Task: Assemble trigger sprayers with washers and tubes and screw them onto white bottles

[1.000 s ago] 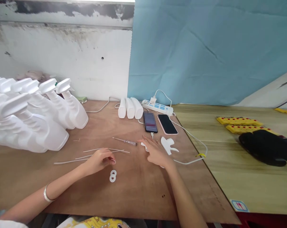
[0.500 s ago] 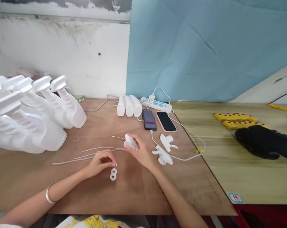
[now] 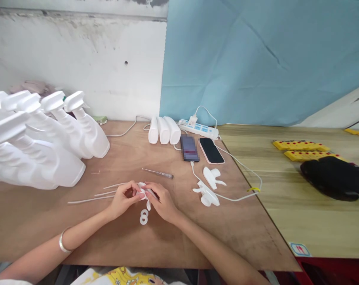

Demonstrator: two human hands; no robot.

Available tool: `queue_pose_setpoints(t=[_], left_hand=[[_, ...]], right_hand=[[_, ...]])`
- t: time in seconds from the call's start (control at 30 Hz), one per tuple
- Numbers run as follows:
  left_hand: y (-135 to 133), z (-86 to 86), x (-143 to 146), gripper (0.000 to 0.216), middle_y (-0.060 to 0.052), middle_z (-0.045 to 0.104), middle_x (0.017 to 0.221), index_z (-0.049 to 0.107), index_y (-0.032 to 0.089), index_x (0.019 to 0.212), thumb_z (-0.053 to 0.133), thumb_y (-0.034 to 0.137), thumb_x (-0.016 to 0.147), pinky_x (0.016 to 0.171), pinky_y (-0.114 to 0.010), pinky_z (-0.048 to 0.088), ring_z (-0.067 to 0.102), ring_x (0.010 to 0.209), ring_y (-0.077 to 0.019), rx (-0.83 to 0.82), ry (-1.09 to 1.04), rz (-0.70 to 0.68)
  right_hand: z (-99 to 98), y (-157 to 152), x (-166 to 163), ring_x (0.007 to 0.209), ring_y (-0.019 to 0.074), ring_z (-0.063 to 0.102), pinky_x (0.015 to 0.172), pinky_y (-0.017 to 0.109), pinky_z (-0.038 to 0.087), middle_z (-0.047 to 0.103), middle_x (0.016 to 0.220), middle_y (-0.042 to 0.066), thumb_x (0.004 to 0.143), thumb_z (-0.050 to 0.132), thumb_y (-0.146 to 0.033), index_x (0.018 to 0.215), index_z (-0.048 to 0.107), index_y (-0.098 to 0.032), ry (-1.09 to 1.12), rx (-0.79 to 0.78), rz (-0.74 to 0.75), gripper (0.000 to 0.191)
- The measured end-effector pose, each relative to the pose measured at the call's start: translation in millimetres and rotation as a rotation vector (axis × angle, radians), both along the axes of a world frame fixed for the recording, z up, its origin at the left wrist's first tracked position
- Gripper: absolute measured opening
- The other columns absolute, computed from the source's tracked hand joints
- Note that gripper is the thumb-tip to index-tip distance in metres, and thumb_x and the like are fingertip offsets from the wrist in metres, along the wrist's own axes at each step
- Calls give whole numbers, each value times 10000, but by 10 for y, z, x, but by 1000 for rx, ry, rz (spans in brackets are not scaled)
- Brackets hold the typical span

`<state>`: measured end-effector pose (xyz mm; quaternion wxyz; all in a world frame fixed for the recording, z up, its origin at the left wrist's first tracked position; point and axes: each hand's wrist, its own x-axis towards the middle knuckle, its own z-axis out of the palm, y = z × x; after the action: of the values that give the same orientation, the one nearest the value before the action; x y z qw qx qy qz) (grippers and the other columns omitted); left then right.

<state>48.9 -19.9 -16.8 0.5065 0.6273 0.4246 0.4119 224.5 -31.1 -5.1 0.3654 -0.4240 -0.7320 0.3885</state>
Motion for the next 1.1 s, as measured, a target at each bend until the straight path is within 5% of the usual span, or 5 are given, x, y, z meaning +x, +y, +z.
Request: queue_pose_setpoints(t=[0.23, 0.57, 0.83, 1.1], left_hand=[[27, 9, -14, 232, 18, 440, 672, 528, 141, 697, 665, 327, 712, 504, -194, 338, 415, 561, -72, -32, -81, -44], [7, 29, 29, 251, -5, 431, 788, 480, 145, 718, 634, 342, 735, 540, -205, 429, 487, 641, -91, -87, -143, -142], [59, 163, -91, 200, -75, 509, 985, 564, 179, 843, 659, 306, 721, 843, -349, 398, 490, 943, -194, 426, 234, -101], [104, 84, -103, 142, -56, 527, 905, 518, 164, 815, 627, 235, 756, 716, -244, 440, 533, 805, -129, 531, 229, -197]], right_hand=[[89, 6, 65, 1185, 215, 415, 976, 392, 346, 474, 1241, 81, 791, 535, -207, 1170, 465, -228, -4, -21, 153, 386], [1, -13, -11, 1073, 211, 497, 879, 347, 416, 524, 1119, 66, 738, 629, -210, 1001, 554, -230, -8, 2, -19, 274], [10, -7, 45, 842, 168, 585, 742, 287, 463, 621, 980, 30, 789, 590, -276, 1031, 556, -224, 34, -58, 14, 250], [-51, -18, 55, 1020, 183, 539, 865, 339, 439, 577, 1085, 55, 834, 505, -194, 1060, 484, -235, 1, 229, 52, 230]])
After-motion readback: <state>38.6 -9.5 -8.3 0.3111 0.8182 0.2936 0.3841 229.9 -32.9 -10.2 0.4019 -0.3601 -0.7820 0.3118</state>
